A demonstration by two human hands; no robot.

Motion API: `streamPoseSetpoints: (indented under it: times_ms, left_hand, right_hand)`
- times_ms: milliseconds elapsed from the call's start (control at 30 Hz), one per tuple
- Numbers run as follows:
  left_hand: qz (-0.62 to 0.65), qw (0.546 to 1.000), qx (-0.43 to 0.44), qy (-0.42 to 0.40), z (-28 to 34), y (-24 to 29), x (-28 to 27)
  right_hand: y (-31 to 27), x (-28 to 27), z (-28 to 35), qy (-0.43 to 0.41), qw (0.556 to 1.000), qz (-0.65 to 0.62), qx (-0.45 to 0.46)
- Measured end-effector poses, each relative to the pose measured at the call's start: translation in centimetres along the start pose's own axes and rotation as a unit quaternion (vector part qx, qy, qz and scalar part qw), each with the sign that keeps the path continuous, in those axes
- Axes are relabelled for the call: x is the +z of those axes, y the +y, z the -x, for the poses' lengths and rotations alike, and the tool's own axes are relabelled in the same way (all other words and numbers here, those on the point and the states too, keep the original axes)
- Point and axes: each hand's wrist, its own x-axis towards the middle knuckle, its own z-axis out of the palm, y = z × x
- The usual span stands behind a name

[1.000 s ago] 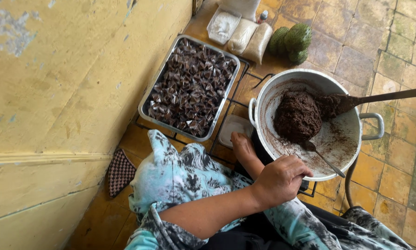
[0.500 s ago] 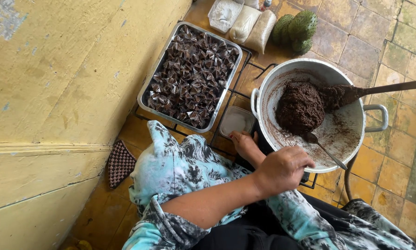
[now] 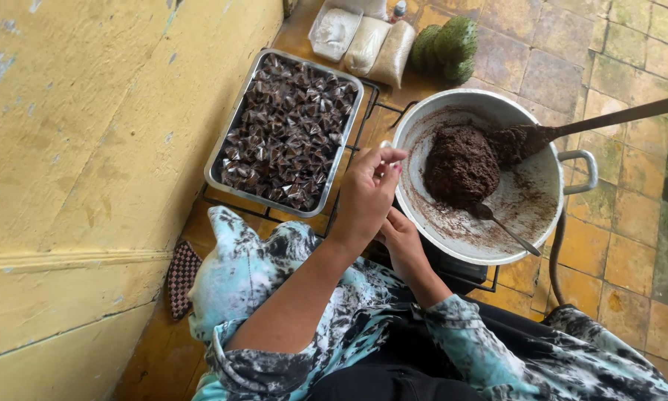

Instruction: Portioning a dark dough mixture into individual wrappers using a small spoon

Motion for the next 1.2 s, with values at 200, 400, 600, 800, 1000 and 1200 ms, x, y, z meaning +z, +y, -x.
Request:
streamPoseSetpoints:
  times_ms: [200,400,600,800,1000,1200]
  left_hand:
    - [-0.113,0.987,-0.016,-0.114,1.8,-3.8,2.6]
    - [-0.097,0.962,-0.175,-0.187,2.8,-5.1,6.0]
    - [0.115,0.969,-0.158,-0.151,2.5,-0.8,7.2]
    - [0.190,0.969,-0.105,-0.116,-0.2,2.9,7.5]
    - [0.190,0.977,-0.043,-0.082,-1.6,1.7,9.3]
    - [0.158,0.985,-0.037,-0.061,-1.5,1.6,10.1]
  right_hand:
    - [-3.9,-4.0,2.2,0.070,0.981,-0.150,-0.097]
    - [-6.2,-8.3,3.6,0.127,0.972,-0.093,-0.175]
    - [-3.7,-23.6,5.0,0.321,0.846,0.396,-0.154]
    - [-0.1,-29.1,7.2,0.409,0.766,0.494,0.050]
    - [-0.1,-28.5,6.3,0.386,0.823,0.415,-0.041]
    - [-2.3,-23.7,4.1,0.276,0.873,0.380,-0.130]
